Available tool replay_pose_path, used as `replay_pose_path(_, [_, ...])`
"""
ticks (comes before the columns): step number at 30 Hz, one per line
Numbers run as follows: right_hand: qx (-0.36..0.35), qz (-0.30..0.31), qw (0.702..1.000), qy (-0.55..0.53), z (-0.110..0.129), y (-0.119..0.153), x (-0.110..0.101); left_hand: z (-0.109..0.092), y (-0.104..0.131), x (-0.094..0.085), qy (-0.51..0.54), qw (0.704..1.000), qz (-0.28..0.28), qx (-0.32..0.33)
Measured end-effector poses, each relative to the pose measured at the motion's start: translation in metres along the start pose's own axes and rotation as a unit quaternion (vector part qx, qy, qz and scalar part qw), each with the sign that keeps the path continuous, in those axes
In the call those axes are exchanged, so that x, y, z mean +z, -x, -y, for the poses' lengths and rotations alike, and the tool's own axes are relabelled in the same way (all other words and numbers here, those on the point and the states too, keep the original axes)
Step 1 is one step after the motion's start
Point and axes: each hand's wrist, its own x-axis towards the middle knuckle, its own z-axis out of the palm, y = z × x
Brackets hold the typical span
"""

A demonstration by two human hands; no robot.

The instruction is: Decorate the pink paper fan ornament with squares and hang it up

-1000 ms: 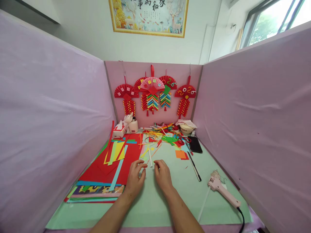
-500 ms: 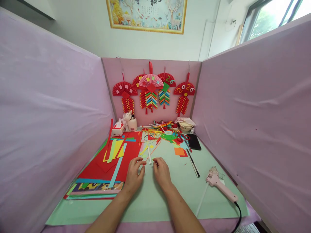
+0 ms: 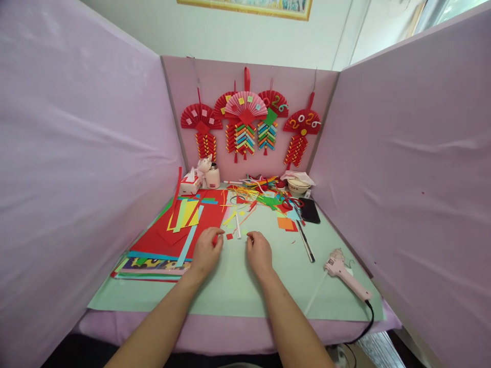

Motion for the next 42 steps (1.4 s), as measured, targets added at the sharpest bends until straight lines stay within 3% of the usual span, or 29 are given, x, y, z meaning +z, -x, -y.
replay_pose_path(5, [0.038, 0.011, 0.997, 0.061, -0.001, 0.001, -0.001, 0.021, -0.013, -0.018, -0.02, 0.992, -0.095, -0.086])
replay_pose_path(9, [0.059, 0.04, 0.991, 0.116, 0.006, 0.0, -0.002, 0.03, -0.018, -0.026, -0.028, 0.983, -0.13, -0.13])
replay_pose_path(17, [0.065, 0.124, 0.963, 0.23, 0.036, -0.032, 0.013, 0.03, -0.014, -0.016, -0.017, 0.988, -0.095, -0.121])
replay_pose_path(22, [0.067, 0.137, 0.952, 0.266, 0.042, -0.033, 0.02, 0.03, -0.013, -0.013, -0.013, 0.991, -0.081, -0.109])
replay_pose_path(34, [0.106, 0.077, 0.951, 0.282, 0.031, -0.019, -0.021, 0.03, -0.012, -0.01, -0.019, 0.993, -0.061, -0.098])
replay_pose_path(38, [0.133, 0.056, 0.948, 0.282, 0.019, -0.027, -0.031, 0.03, -0.012, -0.007, -0.02, 0.994, -0.051, -0.092])
replay_pose_path(42, [0.15, 0.039, 0.941, 0.299, 0.001, -0.053, -0.043, 0.029, -0.011, -0.004, -0.018, 0.996, -0.024, -0.079])
